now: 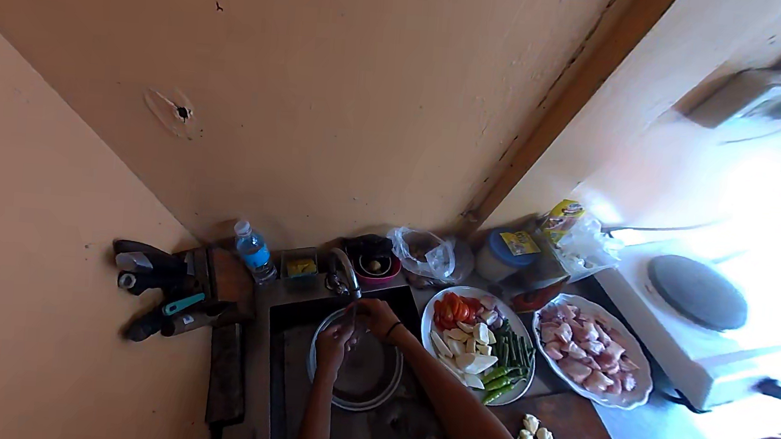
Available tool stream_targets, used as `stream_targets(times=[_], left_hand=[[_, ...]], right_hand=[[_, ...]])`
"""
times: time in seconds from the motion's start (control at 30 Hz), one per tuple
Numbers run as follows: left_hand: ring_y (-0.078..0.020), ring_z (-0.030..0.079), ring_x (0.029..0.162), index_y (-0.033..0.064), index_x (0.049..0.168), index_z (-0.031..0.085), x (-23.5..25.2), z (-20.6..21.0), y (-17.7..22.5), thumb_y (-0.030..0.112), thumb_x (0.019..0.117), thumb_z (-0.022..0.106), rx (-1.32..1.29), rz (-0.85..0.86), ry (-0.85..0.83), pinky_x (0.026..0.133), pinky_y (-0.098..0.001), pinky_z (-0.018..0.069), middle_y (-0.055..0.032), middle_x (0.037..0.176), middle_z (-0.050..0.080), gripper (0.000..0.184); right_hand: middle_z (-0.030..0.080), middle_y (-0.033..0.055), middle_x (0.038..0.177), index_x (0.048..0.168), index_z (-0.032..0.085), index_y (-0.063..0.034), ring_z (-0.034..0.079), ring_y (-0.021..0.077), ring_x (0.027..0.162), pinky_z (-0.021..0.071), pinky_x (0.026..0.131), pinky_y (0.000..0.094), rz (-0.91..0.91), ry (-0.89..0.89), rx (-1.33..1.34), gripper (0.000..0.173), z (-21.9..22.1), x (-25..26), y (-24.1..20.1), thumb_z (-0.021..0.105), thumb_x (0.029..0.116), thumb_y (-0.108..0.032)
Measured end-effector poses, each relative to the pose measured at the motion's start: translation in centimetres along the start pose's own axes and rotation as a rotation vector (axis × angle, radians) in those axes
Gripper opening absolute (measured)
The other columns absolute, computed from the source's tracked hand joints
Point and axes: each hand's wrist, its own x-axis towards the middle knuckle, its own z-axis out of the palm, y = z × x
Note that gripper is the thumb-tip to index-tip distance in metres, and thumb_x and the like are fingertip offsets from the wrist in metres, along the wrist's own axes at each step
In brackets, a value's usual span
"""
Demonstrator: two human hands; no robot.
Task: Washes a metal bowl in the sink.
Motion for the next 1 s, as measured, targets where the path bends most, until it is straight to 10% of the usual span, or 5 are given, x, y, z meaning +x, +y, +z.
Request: stream_targets(times=[0.33,0.63,0.77,1.0], left_hand=[[-0.0035,0.051,0.054,-0.0043,0.108,0.068,-4.1,-3.8,-3.1,0.010,0.1072,0.048,0.029,0.132,-0.120,0.053,-0.0192,0.0460,0.0005,0.071,0.062,0.025],[-0.0149,0.051,0.070,-0.0048,0.111,0.063,-8.4,-1.5,-5.2,0.010,0.1091,0.039,0.247,0.043,0.096,0.069,-0.0326,0.0465,-0.0069,0.079,0.053,0.028],[-0.0194,0.053,0.073,-0.0033,0.112,0.064,-9.6,-2.1,-4.5,0.013,0.1101,0.040,0.330,-0.010,0.082,0.071,-0.0376,0.0478,-0.0109,0.082,0.056,0.029],[-0.0308,0.061,0.082,-0.0060,0.113,0.064,-12.3,-0.2,-1.9,0.014,0.1106,0.042,0.392,-0.084,0.159,0.079,-0.0482,0.0504,-0.0209,0.090,0.063,0.030]], right_hand=[[0.070,0.0213,0.124,0.130,0.066,-0.0004,0.066,0.0334,0.119,0.0473,0.109,0.0504,-0.004,0.239,0.096,0.034,-1.7,-0.3,0.0,0.066,0.0978,-0.011],[0.070,0.0227,0.113,0.143,0.047,0.0029,0.073,0.0277,0.089,0.0618,0.081,0.0418,0.374,0.316,0.732,0.062,8.9,-0.9,0.8,0.079,0.0904,-0.007],[0.068,0.0245,0.118,0.135,0.056,0.0043,0.071,0.0318,0.099,0.0593,0.090,0.0467,0.410,0.245,0.606,0.063,8.0,-0.5,1.0,0.087,0.0826,-0.013],[0.071,0.0250,0.114,0.118,0.070,0.0027,0.068,0.0397,0.111,0.0492,0.101,0.0568,0.435,0.311,0.291,0.050,7.8,-0.1,-0.5,0.061,0.1030,-0.044]])
